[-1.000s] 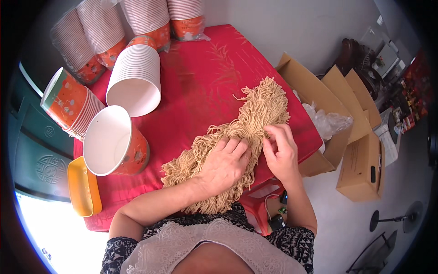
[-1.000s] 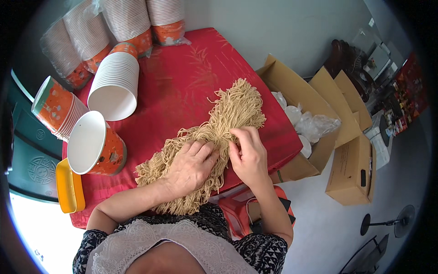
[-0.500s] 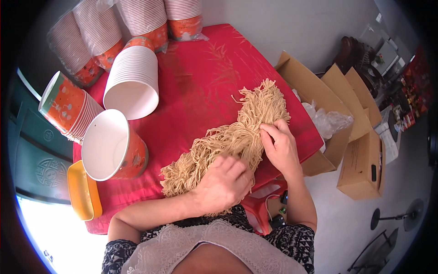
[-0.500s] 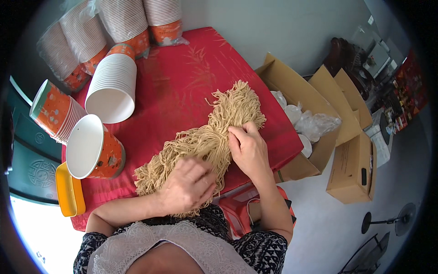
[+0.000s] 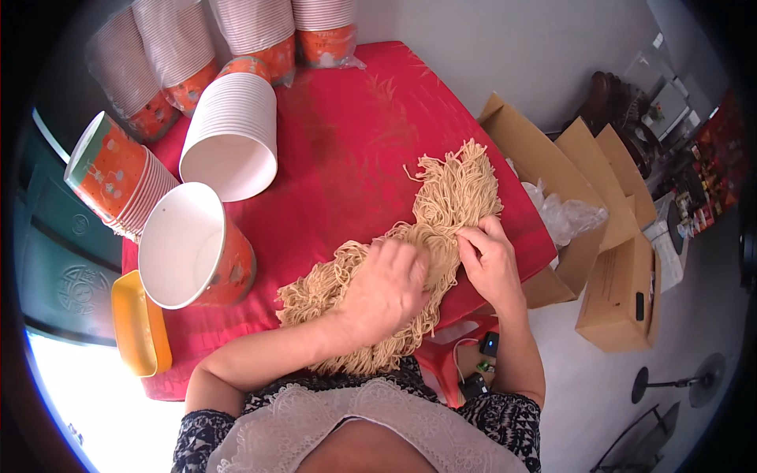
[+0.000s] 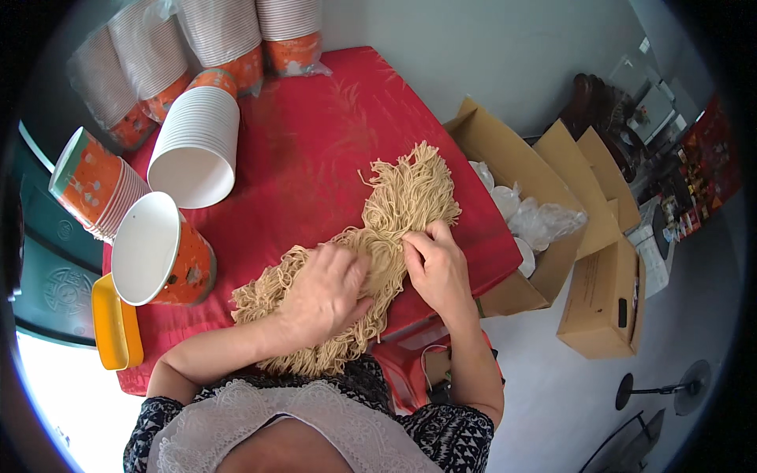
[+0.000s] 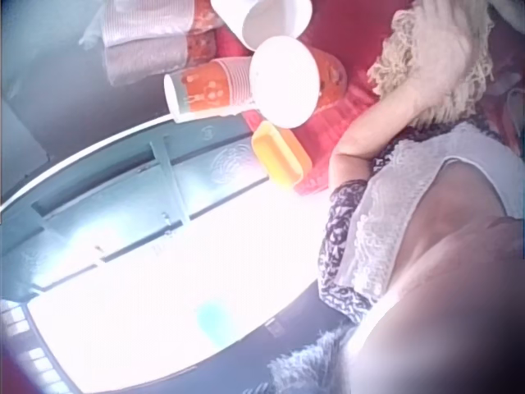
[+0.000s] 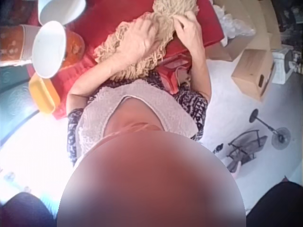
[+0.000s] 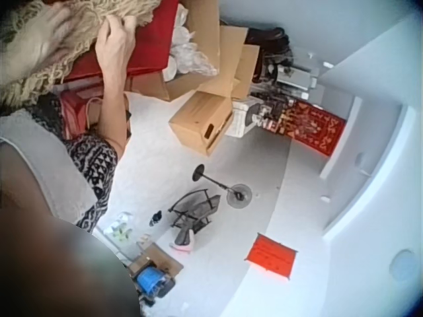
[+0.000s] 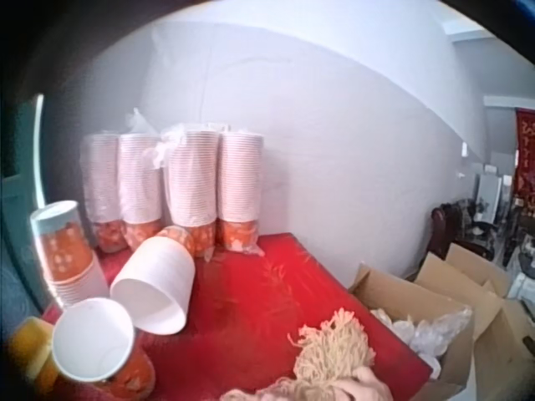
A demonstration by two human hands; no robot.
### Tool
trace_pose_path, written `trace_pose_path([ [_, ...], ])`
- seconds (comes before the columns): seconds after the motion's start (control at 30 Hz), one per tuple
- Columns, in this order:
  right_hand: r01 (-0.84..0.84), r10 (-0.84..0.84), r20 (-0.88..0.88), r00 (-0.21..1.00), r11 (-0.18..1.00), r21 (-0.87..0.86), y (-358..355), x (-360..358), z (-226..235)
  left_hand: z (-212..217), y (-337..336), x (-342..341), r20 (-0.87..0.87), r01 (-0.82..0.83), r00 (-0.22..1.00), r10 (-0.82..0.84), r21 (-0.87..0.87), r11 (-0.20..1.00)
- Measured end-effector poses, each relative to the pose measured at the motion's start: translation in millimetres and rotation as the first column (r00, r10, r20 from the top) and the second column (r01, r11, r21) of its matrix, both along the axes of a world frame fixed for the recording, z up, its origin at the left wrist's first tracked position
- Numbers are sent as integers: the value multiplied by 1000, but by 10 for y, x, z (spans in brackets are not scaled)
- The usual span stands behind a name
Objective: Attaching elastic strings to paper food tubs for packaging.
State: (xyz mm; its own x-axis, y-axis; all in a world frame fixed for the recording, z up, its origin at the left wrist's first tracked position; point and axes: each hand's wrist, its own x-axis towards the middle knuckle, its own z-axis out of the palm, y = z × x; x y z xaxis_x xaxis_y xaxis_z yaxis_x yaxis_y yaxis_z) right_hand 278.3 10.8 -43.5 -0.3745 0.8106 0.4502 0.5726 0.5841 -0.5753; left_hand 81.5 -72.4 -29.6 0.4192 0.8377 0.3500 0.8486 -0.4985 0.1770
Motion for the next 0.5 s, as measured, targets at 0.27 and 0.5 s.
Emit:
trace_pose_path([
  [0.27, -19, 21, -36, 999, 999, 43, -6, 56, 179, -73, -141, 73, -229, 148, 967, -112, 146, 978],
  [0.5, -154, 148, 50, 988, 975, 161, -211, -214, 285, -128, -130, 102, -225, 135, 970, -90, 196, 971],
])
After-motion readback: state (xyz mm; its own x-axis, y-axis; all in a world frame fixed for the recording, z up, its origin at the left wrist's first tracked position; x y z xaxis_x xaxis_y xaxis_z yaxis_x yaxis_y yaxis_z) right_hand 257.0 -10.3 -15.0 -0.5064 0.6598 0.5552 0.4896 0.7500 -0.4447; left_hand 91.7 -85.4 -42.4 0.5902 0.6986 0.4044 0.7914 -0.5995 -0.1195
